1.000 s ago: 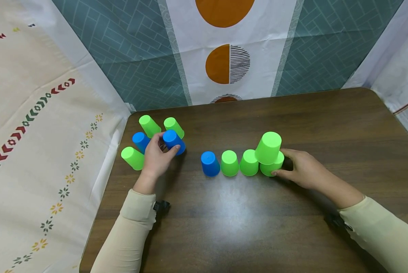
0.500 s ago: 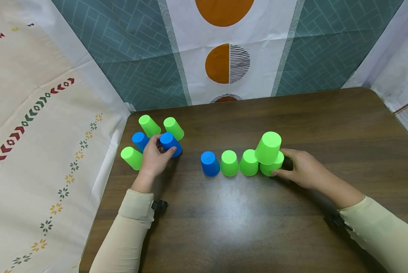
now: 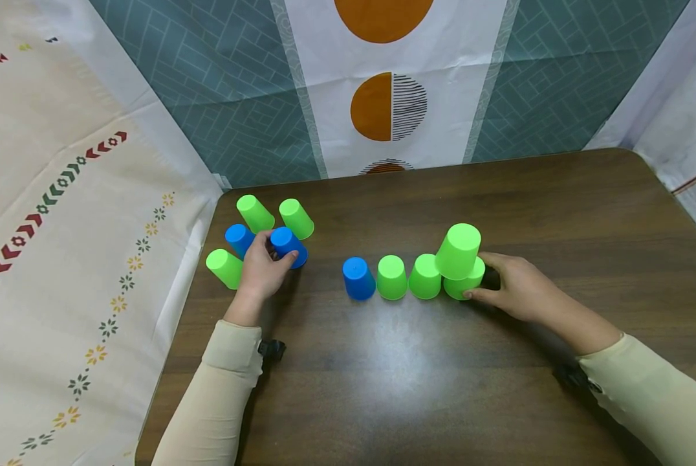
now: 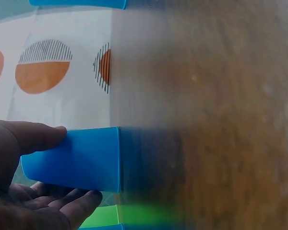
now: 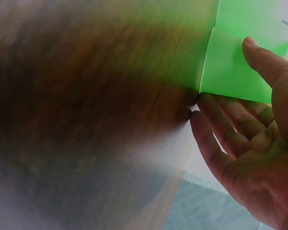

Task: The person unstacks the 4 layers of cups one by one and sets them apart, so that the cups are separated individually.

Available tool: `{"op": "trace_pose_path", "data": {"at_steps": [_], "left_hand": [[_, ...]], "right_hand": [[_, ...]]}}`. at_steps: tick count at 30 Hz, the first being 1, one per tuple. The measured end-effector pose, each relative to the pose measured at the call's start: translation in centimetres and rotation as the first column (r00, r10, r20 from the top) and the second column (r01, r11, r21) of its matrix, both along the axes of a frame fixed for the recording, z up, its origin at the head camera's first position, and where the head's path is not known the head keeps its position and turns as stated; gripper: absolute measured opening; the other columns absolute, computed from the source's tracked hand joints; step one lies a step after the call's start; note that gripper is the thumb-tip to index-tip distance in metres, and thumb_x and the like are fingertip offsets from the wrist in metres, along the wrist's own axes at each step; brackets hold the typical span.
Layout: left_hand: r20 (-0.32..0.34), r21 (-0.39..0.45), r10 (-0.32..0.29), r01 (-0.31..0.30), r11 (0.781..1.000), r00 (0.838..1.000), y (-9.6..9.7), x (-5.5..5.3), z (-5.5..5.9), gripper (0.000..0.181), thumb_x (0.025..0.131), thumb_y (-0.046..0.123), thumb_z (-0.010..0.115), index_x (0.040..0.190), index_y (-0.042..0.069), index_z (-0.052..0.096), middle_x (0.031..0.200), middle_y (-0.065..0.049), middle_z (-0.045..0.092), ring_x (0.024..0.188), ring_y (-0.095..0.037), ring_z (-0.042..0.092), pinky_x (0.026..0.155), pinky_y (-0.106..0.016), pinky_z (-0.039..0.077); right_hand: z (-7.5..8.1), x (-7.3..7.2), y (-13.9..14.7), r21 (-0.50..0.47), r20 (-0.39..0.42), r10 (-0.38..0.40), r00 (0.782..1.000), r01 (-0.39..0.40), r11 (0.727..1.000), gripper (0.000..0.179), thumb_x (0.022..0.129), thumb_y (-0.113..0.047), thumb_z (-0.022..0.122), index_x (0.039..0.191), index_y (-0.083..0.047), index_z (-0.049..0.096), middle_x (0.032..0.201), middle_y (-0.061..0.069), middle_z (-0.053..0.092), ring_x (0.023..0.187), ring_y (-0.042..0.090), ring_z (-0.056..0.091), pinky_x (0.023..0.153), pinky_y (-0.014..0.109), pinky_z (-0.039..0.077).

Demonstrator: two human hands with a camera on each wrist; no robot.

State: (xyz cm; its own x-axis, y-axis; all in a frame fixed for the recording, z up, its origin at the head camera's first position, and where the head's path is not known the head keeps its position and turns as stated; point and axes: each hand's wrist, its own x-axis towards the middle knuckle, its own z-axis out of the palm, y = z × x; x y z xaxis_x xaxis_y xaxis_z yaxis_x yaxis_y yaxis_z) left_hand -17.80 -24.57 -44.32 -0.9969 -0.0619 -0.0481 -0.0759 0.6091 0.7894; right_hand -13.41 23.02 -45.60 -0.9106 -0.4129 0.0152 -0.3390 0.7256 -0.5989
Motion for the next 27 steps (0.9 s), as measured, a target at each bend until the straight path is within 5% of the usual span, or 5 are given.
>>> {"op": "trace_pose_path", "data": {"at_steps": [18, 23, 27], "left_hand": [[0.025, -0.023, 0.000, 0.000, 1.000, 1.000, -0.22, -0.21, -0.14, 0.065, 0.102, 0.024, 0.071, 0.150, -0.002, 0.038, 0.152, -0.026, 0.047, 0.140, -0.044, 0.048, 0.116, -0.061, 0.040], [-0.036, 0.004, 0.017, -0.017, 1.000, 0.999, -0.24, -0.20, -0.35, 0.072, 0.098, 0.022, 0.075, 0.153, -0.002, 0.036, 0.151, -0.025, 0.047, 0.137, -0.041, 0.049, 0.114, -0.058, 0.041], [-0.146, 0.064, 0.049, -0.040, 0.997, 0.988, 0.08, -0.01, -0.04, 0.073, 0.095, 0.021, 0.079, 0.152, 0.000, 0.038, 0.151, -0.020, 0.047, 0.140, -0.034, 0.048, 0.118, -0.050, 0.039]], "right_hand": [[-0.27, 0.00, -0.06, -0.002, -0.017, 0.004, 1.000, -0.004, 1.000, 0.060, 0.085, -0.028, 0.090, 0.134, -0.006, 0.064, 0.123, 0.009, 0.072, 0.120, 0.037, 0.066, 0.101, 0.061, 0.050], [-0.28, 0.01, -0.12, -0.011, -0.029, 0.007, 1.000, -0.007, 1.000, 0.057, 0.085, -0.030, 0.090, 0.131, -0.008, 0.065, 0.120, 0.007, 0.073, 0.117, 0.035, 0.067, 0.099, 0.060, 0.052], [-0.23, 0.04, -0.11, -0.013, -0.033, 0.006, 0.999, -0.006, 1.000, 0.055, 0.085, -0.030, 0.090, 0.130, -0.009, 0.066, 0.118, 0.007, 0.073, 0.115, 0.034, 0.068, 0.098, 0.060, 0.052]]}}
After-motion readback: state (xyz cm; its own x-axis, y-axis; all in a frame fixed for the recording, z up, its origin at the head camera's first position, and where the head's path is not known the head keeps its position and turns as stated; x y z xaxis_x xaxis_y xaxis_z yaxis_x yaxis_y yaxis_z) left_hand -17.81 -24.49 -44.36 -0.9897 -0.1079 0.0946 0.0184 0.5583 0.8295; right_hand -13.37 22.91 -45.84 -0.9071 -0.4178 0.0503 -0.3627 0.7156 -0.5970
